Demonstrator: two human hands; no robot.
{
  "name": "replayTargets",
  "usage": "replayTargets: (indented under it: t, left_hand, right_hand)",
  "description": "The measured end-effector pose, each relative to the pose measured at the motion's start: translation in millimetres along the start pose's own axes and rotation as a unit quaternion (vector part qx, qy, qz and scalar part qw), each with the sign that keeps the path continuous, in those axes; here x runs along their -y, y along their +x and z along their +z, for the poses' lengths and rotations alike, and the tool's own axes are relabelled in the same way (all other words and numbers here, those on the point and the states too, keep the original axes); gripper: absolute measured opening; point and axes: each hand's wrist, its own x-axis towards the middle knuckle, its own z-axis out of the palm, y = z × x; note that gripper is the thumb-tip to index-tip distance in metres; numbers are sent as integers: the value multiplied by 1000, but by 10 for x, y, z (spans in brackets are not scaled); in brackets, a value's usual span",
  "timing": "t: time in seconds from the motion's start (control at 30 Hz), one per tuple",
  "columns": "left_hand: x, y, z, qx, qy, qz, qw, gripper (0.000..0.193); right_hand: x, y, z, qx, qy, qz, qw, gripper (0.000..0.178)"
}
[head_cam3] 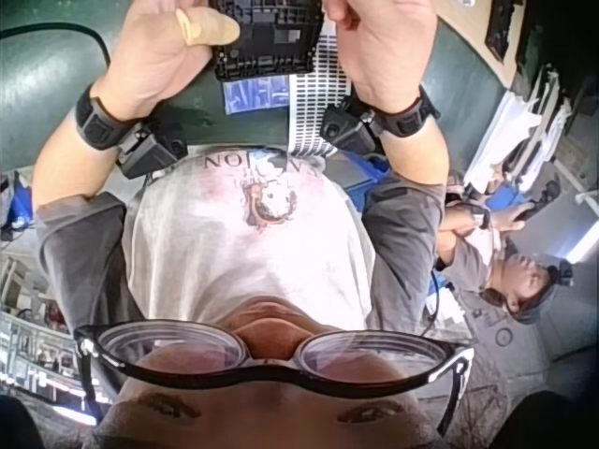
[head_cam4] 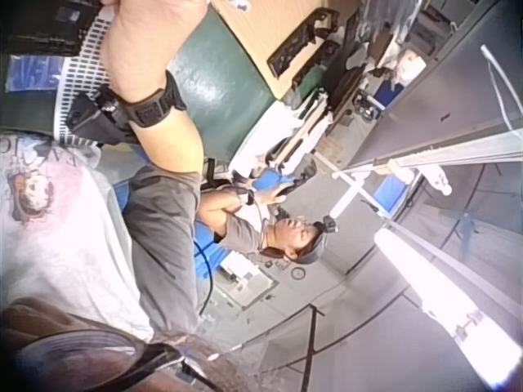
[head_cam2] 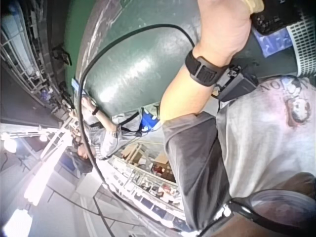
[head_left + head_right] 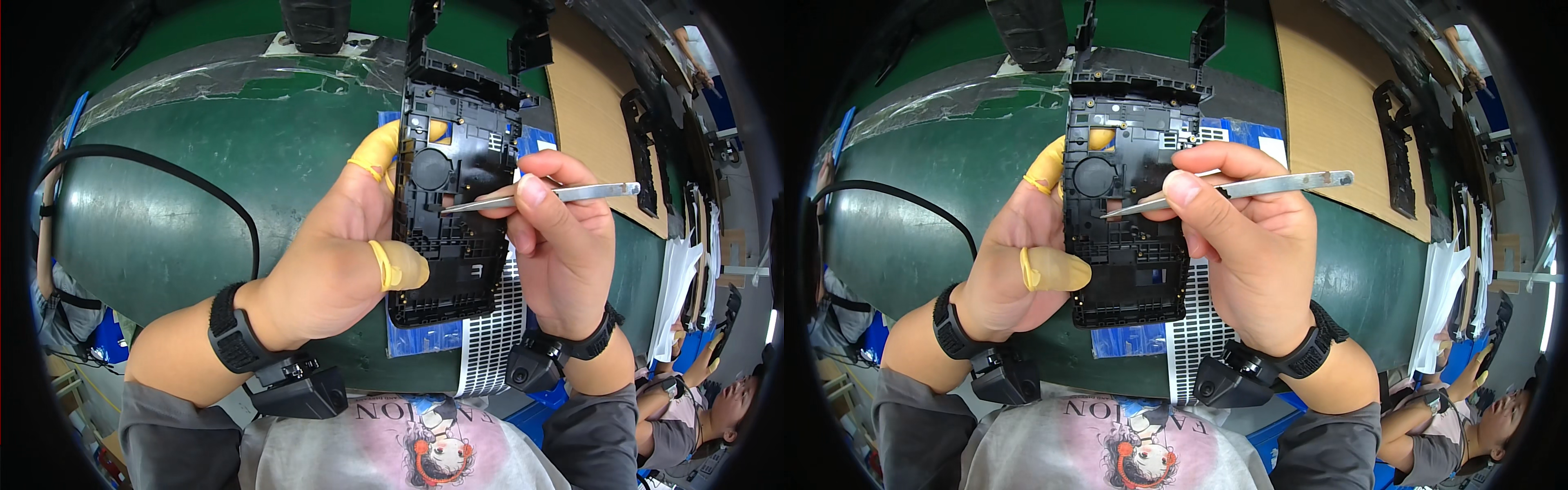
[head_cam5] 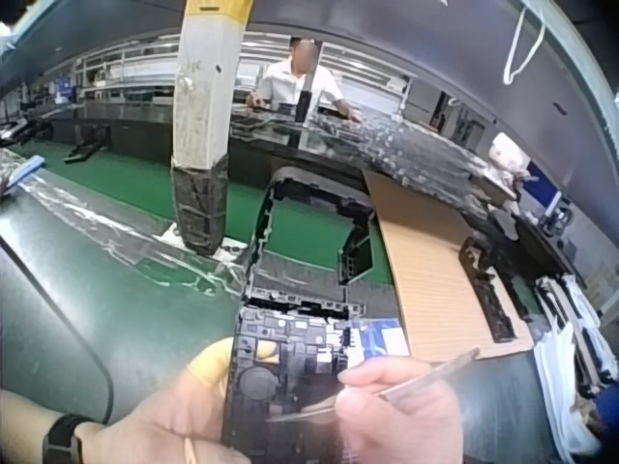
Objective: Assembling plastic housing components on a manufacturing line using tweezers.
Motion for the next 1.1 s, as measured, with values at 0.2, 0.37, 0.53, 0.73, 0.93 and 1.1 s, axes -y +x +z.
replayTargets:
  t: [0.2, 0.37, 0.53, 0.73, 0.93, 1.1]
  left_hand:
    - [19, -2, 13, 5, 2, 0, 1000, 82]
    - [35, 0, -1, 10, 8, 7, 1000, 83]
    - [7, -6, 31, 15, 18, -5, 1000, 82]
    - [17, 27, -18, 2, -12, 9, 1000, 64]
    - [134, 15, -48, -15, 136, 81, 987, 42]
    - [61, 76, -87, -18, 111, 50, 992, 44]
  right_hand:
    - [-6, -2, -23, -2, -1, 1, 1000, 21]
    - [-9, -3, -18, -6, -6, 2, 1000, 21]
    - [16, -20, -19, -4, -1, -1, 1000, 21]
    - [-30, 9, 11, -14, -18, 0, 1000, 20]
    - [-23, -62, 67, -34, -61, -7, 998, 18]
    - [-58, -49, 34, -10, -53, -17, 998, 16]
